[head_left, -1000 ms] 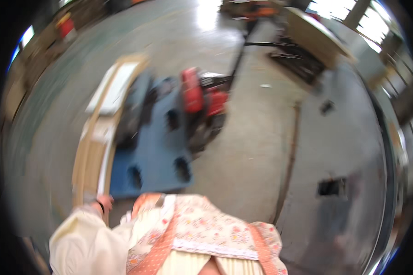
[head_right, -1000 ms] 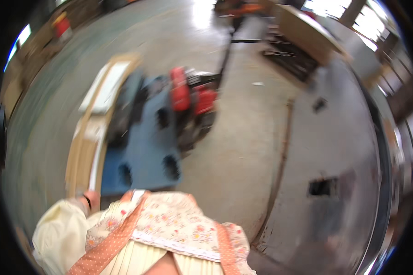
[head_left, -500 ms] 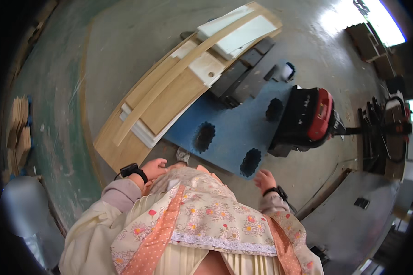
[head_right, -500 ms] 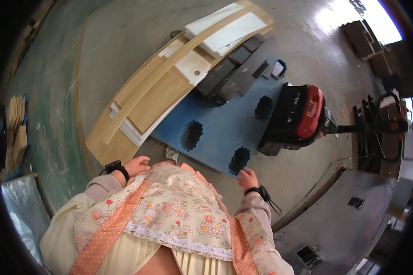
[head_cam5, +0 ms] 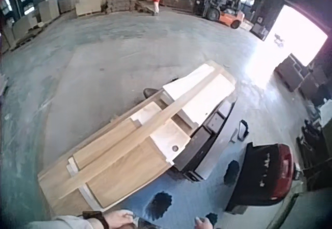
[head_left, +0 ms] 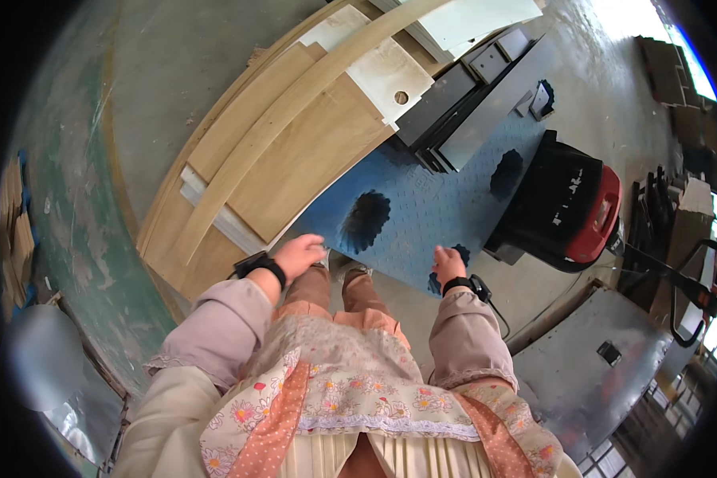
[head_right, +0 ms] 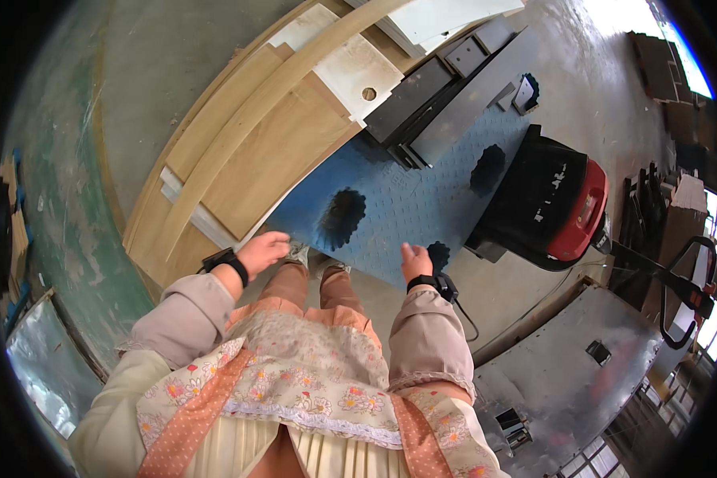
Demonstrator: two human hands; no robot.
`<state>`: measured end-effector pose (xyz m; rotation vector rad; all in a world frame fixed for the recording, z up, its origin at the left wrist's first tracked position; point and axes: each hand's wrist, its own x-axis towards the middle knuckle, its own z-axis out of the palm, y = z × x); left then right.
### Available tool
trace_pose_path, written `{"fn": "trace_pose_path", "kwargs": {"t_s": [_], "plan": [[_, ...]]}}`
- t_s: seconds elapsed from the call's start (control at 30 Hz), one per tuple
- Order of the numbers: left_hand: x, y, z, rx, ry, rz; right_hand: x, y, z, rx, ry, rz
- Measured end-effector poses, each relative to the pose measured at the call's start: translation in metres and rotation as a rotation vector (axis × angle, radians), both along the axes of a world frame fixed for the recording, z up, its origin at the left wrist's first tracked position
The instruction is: Moving wooden and composite furniture panels from a pallet jack and shop floor into a large metal container.
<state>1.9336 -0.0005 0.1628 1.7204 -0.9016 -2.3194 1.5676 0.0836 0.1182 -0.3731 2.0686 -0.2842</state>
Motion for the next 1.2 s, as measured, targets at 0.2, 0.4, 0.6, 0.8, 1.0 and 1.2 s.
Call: {"fn": "trace_pose_path", "kwargs": {"t_s": [0.2, 0.4, 0.6, 0.8, 1.0, 1.2], "plan": [[-0.133, -0.091, -0.054, -0.095, 0.195, -0.067, -0.039, -0.086, -0.051, -0.219, -0.035, -0.222], [-0.237, -0.153, -0.142, -0.063, 0.085, 0.19, -0.069, -0.179, -0.101, -0.372, -0.187, -0.47], [-0.296, -0.153, -0.173, 0.179, 0.089, 0.534, -0.083, -0.207, -0.137, -0.369, -0.334, -0.519], [-0.309, -0.15, -0.213, 0.04, 0.11, 0.661, -0.066, -0.208, -0.132, -0.435, -0.506, -0.555], [-0.307, -0.134, -0.189, -0.033, 0.061, 0.643, -0.071, -0.188, -0.123, -0.405, -0.629, -0.532], [-0.261, -0.058, -0.147, 0.155, 0.135, 0.497, -0.055, -0.109, -0.098, -0.533, -0.935, -0.471]]}}
